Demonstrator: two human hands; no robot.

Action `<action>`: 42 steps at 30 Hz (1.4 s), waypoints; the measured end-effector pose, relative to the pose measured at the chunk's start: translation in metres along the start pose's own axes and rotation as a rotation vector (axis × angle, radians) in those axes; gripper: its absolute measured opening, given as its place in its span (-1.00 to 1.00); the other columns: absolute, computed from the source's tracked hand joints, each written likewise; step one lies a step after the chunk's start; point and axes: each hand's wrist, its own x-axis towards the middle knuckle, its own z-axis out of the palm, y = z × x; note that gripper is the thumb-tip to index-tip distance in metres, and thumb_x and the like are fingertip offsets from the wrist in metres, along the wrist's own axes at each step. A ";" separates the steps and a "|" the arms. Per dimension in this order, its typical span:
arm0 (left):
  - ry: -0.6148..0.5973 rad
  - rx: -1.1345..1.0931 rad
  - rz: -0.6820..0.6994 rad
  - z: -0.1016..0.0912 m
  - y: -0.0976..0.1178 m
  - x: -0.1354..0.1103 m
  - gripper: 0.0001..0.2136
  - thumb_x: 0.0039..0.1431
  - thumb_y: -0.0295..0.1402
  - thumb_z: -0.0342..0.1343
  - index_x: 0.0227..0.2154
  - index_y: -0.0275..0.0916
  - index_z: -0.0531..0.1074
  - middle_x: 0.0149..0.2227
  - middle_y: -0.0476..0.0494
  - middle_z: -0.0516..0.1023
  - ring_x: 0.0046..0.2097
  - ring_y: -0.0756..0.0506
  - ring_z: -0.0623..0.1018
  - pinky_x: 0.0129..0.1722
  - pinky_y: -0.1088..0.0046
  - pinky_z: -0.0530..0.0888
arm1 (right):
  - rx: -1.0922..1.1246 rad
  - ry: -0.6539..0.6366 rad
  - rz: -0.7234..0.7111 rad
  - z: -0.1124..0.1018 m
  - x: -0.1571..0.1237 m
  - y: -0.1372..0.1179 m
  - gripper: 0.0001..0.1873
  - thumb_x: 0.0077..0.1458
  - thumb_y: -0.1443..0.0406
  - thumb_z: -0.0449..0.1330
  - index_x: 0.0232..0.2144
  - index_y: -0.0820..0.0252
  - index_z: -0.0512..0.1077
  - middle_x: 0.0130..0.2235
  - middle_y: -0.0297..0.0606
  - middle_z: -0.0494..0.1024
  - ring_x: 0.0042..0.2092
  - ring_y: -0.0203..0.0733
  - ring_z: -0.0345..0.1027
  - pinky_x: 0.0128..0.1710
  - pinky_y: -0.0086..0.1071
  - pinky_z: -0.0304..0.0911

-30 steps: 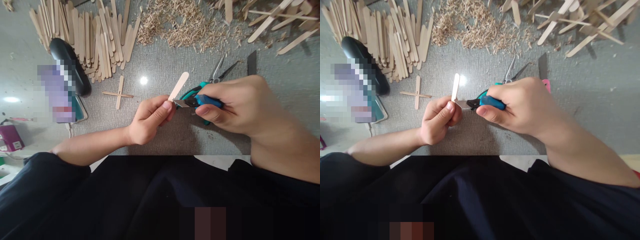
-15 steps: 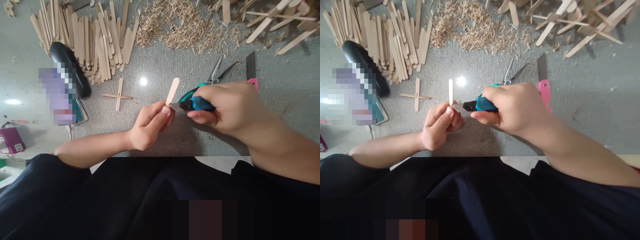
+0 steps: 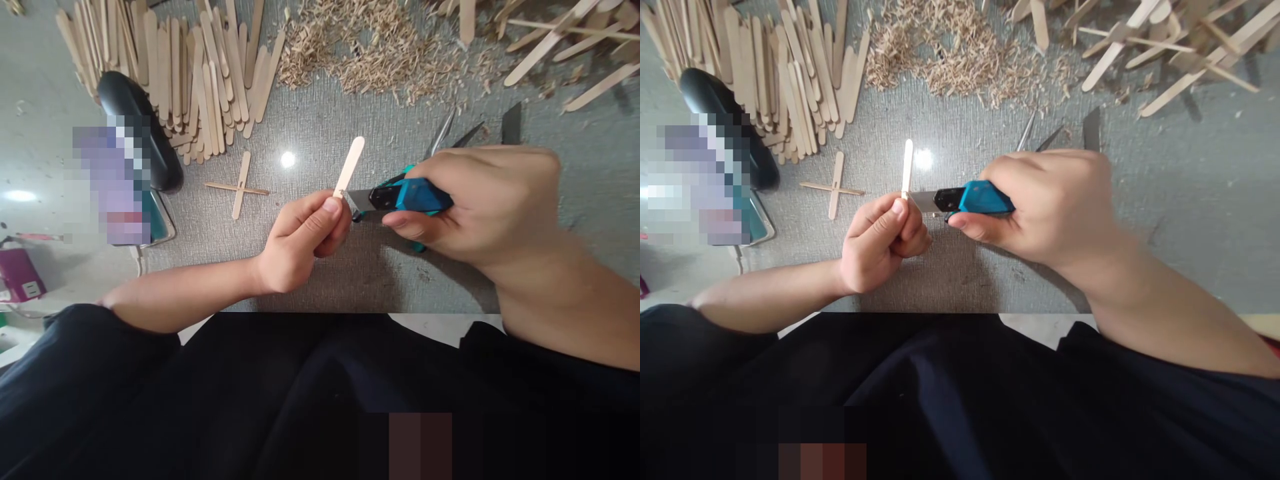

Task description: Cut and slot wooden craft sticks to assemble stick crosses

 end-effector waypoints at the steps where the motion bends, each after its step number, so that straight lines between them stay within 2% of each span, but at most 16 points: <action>1: -0.004 -0.003 0.007 -0.001 -0.001 0.000 -0.46 0.53 0.03 0.29 -0.49 -0.17 0.28 -0.60 0.19 0.04 -0.57 0.13 0.10 -0.57 0.60 0.11 | 0.009 -0.012 0.013 -0.002 0.000 0.000 -0.15 0.53 -0.42 -0.14 -0.48 0.06 0.33 -0.55 -0.38 0.29 -0.51 -0.24 0.19 -0.48 -0.23 0.02; 8: -0.043 0.005 0.096 -0.005 -0.004 0.002 -0.54 0.57 -0.09 0.26 -0.45 -0.17 0.34 -0.60 0.19 0.01 -0.57 0.12 0.07 -0.57 0.58 0.08 | 0.137 -0.188 0.177 -0.017 0.004 -0.007 -0.09 0.42 -0.51 -0.15 -0.52 0.05 0.32 -0.56 -0.28 0.32 -0.48 -0.17 0.23 -0.42 -0.18 0.01; 14: -0.062 0.073 0.020 -0.005 -0.002 0.003 -0.37 0.52 0.21 0.22 -0.50 -0.14 0.23 -0.61 0.17 0.02 -0.57 0.10 0.10 -0.57 0.51 0.08 | 0.192 -0.245 0.197 -0.017 0.007 -0.007 -0.09 0.42 -0.52 -0.17 -0.51 0.05 0.32 -0.58 -0.32 0.27 -0.50 -0.19 0.17 -0.43 -0.21 -0.01; 16: -0.072 0.071 0.001 -0.004 0.000 0.003 -0.36 0.51 0.22 0.23 -0.51 -0.15 0.23 -0.61 0.16 0.05 -0.57 0.11 0.12 -0.57 0.50 0.10 | 0.214 -0.271 0.159 -0.019 0.009 -0.004 -0.09 0.43 -0.51 -0.14 -0.52 0.06 0.28 -0.59 -0.36 0.26 -0.53 -0.24 0.15 -0.47 -0.24 -0.01; 20: -0.099 0.042 -0.005 -0.004 0.003 0.003 -0.38 0.54 0.15 0.24 -0.51 -0.17 0.24 -0.59 0.15 0.10 -0.55 0.12 0.15 -0.54 0.50 0.12 | 0.279 -0.313 0.088 -0.024 0.014 0.001 -0.14 0.49 -0.45 -0.07 -0.51 0.06 0.26 -0.60 -0.40 0.28 -0.56 -0.30 0.17 -0.50 -0.27 0.02; 23: -0.125 0.019 0.002 -0.004 0.004 0.001 -0.41 0.57 0.06 0.25 -0.51 -0.19 0.25 -0.58 0.14 0.11 -0.54 0.12 0.18 -0.52 0.50 0.13 | 0.341 -0.352 0.109 -0.026 0.017 0.002 -0.15 0.49 -0.44 -0.08 -0.51 0.05 0.27 -0.60 -0.40 0.29 -0.56 -0.30 0.17 -0.51 -0.27 0.02; 27: -0.125 0.050 -0.040 -0.005 0.005 -0.003 -0.43 0.56 0.04 0.26 -0.51 -0.19 0.28 -0.55 0.10 0.16 -0.51 0.10 0.20 -0.51 0.44 0.13 | 0.435 -0.404 0.156 -0.027 0.017 0.001 -0.12 0.46 -0.48 -0.07 -0.55 0.05 0.24 -0.63 -0.45 0.19 -0.60 -0.33 0.08 -0.54 -0.26 -0.05; 32: -0.228 0.098 0.012 -0.009 0.002 -0.010 -0.54 0.62 -0.08 0.18 -0.44 -0.18 0.35 -0.52 0.08 0.19 -0.50 0.08 0.22 -0.49 0.41 0.15 | 0.575 -0.482 0.157 -0.027 0.018 -0.003 -0.12 0.49 -0.46 -0.09 -0.56 0.06 0.13 -0.65 -0.47 0.12 -0.62 -0.33 0.02 -0.53 -0.24 -0.09; 37: -0.222 0.117 -0.021 -0.009 -0.004 -0.014 -0.52 0.62 -0.01 0.16 -0.43 -0.16 0.31 -0.51 0.07 0.23 -0.49 0.07 0.23 -0.49 0.42 0.17 | 0.549 -0.592 0.200 -0.025 0.022 -0.006 -0.05 0.34 -0.60 -0.18 -0.56 0.04 0.13 -0.65 -0.42 0.18 -0.61 -0.29 0.04 -0.53 -0.24 -0.06; 42: -0.205 0.115 0.081 -0.006 -0.010 -0.016 -0.56 0.63 -0.06 0.14 -0.39 -0.16 0.32 -0.49 0.09 0.23 -0.48 0.08 0.23 -0.48 0.46 0.19 | 0.451 -0.523 0.210 -0.022 0.019 -0.009 -0.04 0.30 -0.62 -0.23 -0.54 0.02 0.16 -0.63 -0.38 0.22 -0.58 -0.24 0.11 -0.50 -0.23 -0.04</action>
